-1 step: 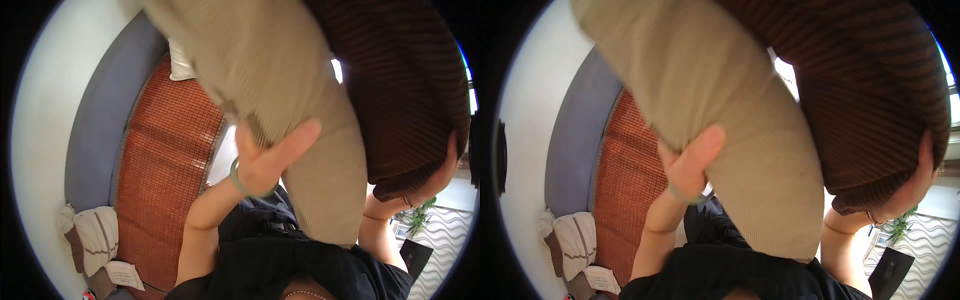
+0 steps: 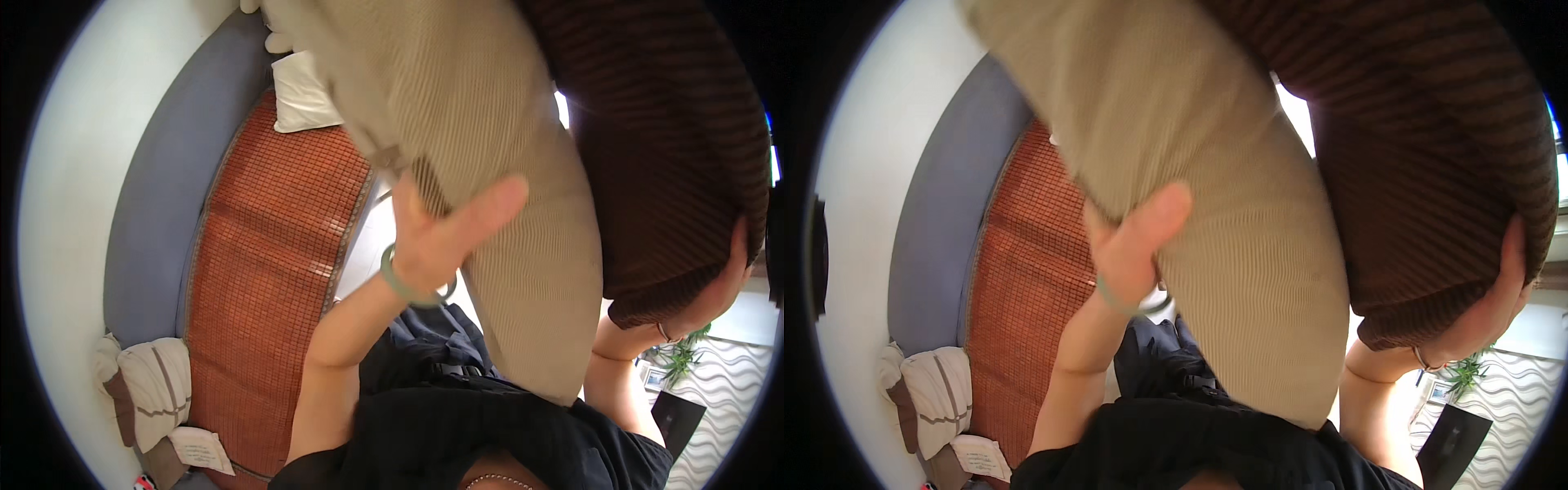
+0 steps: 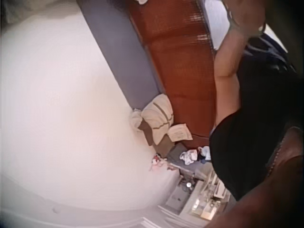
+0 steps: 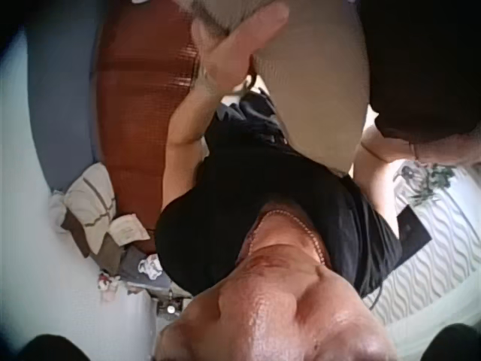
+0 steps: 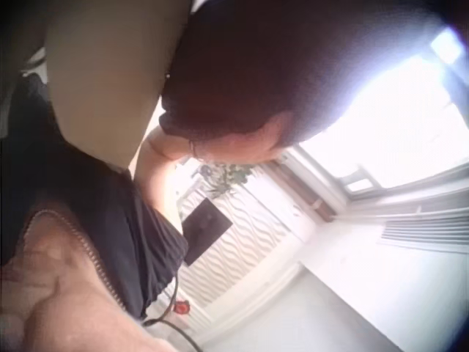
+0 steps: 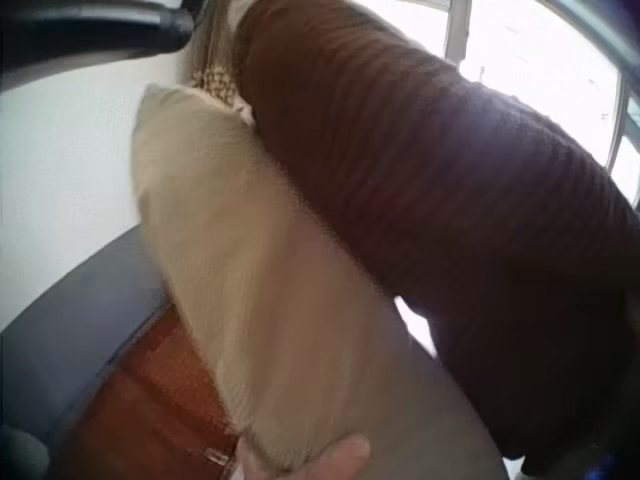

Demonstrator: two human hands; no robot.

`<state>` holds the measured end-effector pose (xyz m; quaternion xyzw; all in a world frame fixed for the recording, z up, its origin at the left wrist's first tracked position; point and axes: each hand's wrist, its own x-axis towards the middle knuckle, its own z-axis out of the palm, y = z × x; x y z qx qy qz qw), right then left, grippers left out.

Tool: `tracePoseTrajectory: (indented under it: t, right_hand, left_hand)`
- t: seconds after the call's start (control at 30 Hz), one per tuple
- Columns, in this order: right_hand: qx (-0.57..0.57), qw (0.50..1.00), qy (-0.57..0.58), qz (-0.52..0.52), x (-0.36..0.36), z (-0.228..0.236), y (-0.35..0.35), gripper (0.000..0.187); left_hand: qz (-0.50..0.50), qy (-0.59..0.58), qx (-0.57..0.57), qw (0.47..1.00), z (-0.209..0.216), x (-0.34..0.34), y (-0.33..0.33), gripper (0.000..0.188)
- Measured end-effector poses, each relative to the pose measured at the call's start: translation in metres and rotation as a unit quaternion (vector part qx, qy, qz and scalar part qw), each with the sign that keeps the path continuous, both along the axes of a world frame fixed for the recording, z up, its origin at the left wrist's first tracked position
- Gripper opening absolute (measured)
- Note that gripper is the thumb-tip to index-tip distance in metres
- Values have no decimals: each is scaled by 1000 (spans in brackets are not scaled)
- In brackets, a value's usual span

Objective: The person arranges various cushions and pillows on a sofa covered with a woven mat. They pick up, fluff, and place multiple cushions of different sizes and colors, including beige, brown, and grey, into a neat arrangement. The person also briefly adjusts their clothing during the process.

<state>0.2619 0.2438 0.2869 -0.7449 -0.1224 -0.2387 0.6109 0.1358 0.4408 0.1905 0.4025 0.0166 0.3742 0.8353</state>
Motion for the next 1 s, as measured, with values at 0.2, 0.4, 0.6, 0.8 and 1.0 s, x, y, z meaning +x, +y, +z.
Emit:
tracePoseTrajectory:
  t: [0.2,0.4,0.6,0.8,1.0]
  right_hand:
    - [-340,935,-99,-9,44,-60,12,28]
    - [-660,697,66,271,48,-244,106,22]
    - [-497,755,4,428,-11,-283,86,33]
    - [-363,902,-81,217,79,-128,65,26]
    - [-455,738,-432,247,117,-102,52,32]
  left_hand:
    - [-115,84,-228,963,-112,110,34,39]
    - [18,435,-153,887,-346,93,33,44]
    - [64,401,-70,911,-420,41,7,35]
    - [-52,226,-371,899,-323,74,-1,48]
    - [-73,88,-477,871,-310,139,-41,47]
